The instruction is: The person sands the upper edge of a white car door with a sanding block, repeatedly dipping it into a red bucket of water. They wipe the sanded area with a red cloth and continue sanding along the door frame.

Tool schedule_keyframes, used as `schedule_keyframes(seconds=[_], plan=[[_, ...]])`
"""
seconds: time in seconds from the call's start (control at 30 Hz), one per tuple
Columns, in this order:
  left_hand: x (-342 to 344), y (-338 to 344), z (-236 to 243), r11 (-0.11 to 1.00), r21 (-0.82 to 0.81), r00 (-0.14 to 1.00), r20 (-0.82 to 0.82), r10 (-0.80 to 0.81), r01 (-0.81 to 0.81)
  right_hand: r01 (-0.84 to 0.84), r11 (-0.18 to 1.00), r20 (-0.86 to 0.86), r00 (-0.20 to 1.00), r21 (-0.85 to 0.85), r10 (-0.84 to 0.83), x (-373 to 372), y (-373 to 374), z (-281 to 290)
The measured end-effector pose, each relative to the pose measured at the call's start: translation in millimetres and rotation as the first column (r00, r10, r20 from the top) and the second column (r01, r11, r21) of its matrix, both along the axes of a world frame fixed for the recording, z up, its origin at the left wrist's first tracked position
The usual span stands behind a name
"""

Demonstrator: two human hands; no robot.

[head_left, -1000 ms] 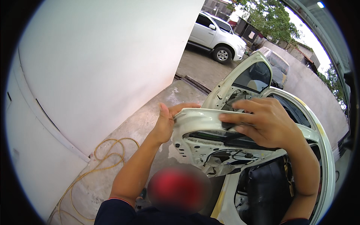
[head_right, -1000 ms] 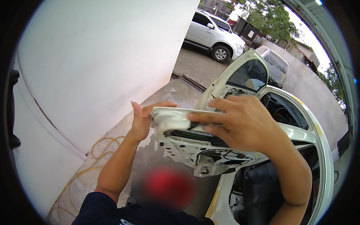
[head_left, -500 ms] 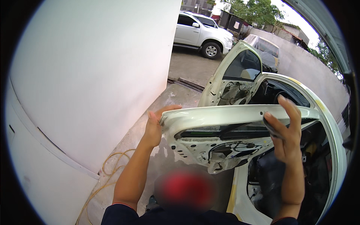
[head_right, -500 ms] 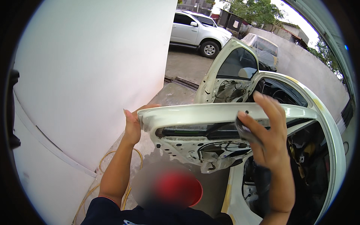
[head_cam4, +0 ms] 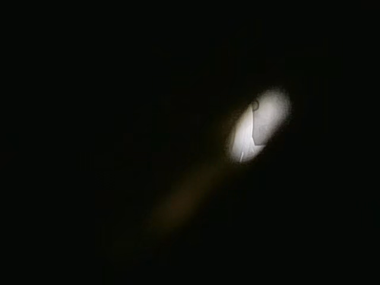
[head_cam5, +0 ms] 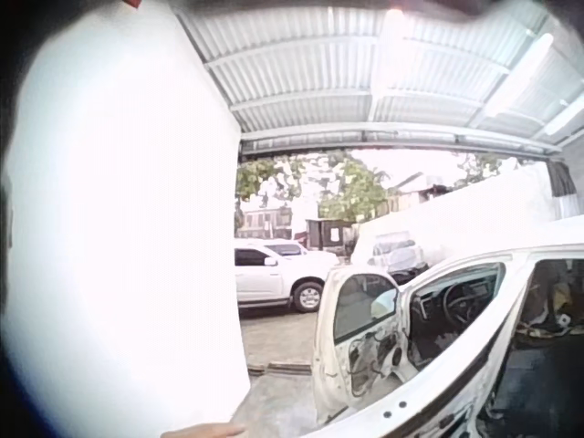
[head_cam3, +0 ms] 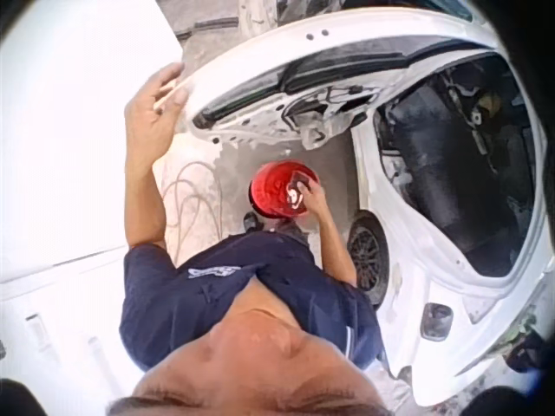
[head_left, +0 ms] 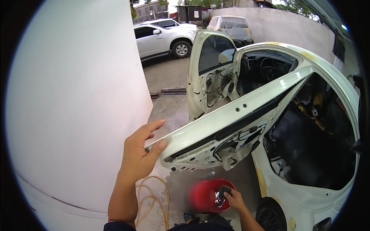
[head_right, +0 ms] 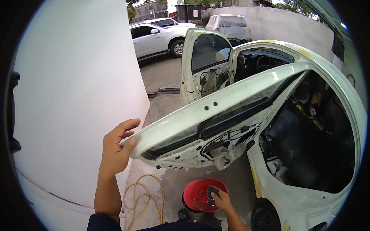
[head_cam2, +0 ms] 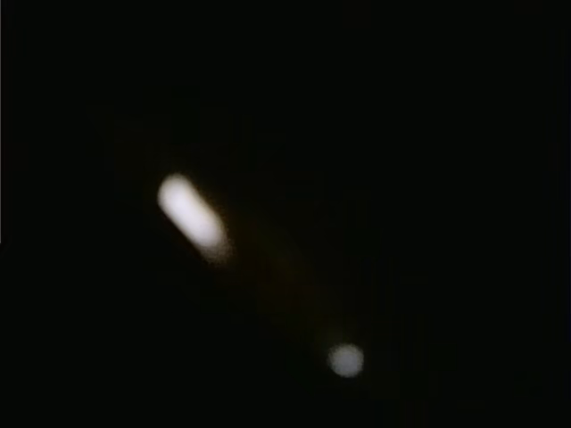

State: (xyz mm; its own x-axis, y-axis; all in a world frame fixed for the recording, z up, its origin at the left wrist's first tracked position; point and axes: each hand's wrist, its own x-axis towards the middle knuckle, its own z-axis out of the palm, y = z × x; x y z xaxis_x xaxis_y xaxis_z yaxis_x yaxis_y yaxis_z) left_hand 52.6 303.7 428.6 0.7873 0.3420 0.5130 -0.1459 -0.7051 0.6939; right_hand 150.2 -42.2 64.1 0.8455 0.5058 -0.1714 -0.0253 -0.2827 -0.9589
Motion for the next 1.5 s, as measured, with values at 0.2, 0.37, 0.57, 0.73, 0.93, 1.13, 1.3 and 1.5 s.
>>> schedule_keyframes(seconds=[0.2,0.37,0.57,0.73,0.93,1.13,1.3,1.5], plan=[[13.4,-8.1,30.5,0.951,0.278,0.989,-0.1,-0.111,0.135,-0.241,0.71,0.066,0.925,-0.662,0.375,39.6,17.7,-134.5],[20.7,-15.1,38.1,0.969,0.217,0.951,-0.306,-0.05,0.121,-0.346,0.536,-0.102,0.896,-0.77,0.432,84.1,32.4,-224.8],[13.5,-8.5,27.1,0.975,0.208,0.952,-0.305,-0.013,0.08,-0.293,0.514,-0.098,0.923,-0.806,0.373,111.0,31.2,-293.7],[12.2,1.7,24.2,0.979,0.183,0.955,-0.294,-0.029,0.086,-0.178,0.563,-0.068,0.975,-0.807,0.211,104.3,26.6,-350.6],[21.7,11.7,34.8,0.915,0.166,0.875,-0.393,-0.282,0.369,0.279,0.775,-0.031,0.933,-0.567,-0.359,16.7,24.3,-324.6],[38.4,18.6,27.6,0.83,0.063,0.811,-0.268,-0.52,0.553,0.876,0.329,-0.668,0.481,0.352,-0.568,-42.0,90.5,-142.0],[43.6,27.2,16.2,0.847,0.123,0.849,-0.194,-0.49,0.517,0.72,0.417,-0.463,0.684,0.555,-0.564,-19.2,148.9,33.9],[40.0,26.9,13.4,0.892,0.16,0.905,-0.129,-0.406,0.423,0.21,0.691,0.7,0.038,0.692,-0.713,-2.1,208.9,184.2]])
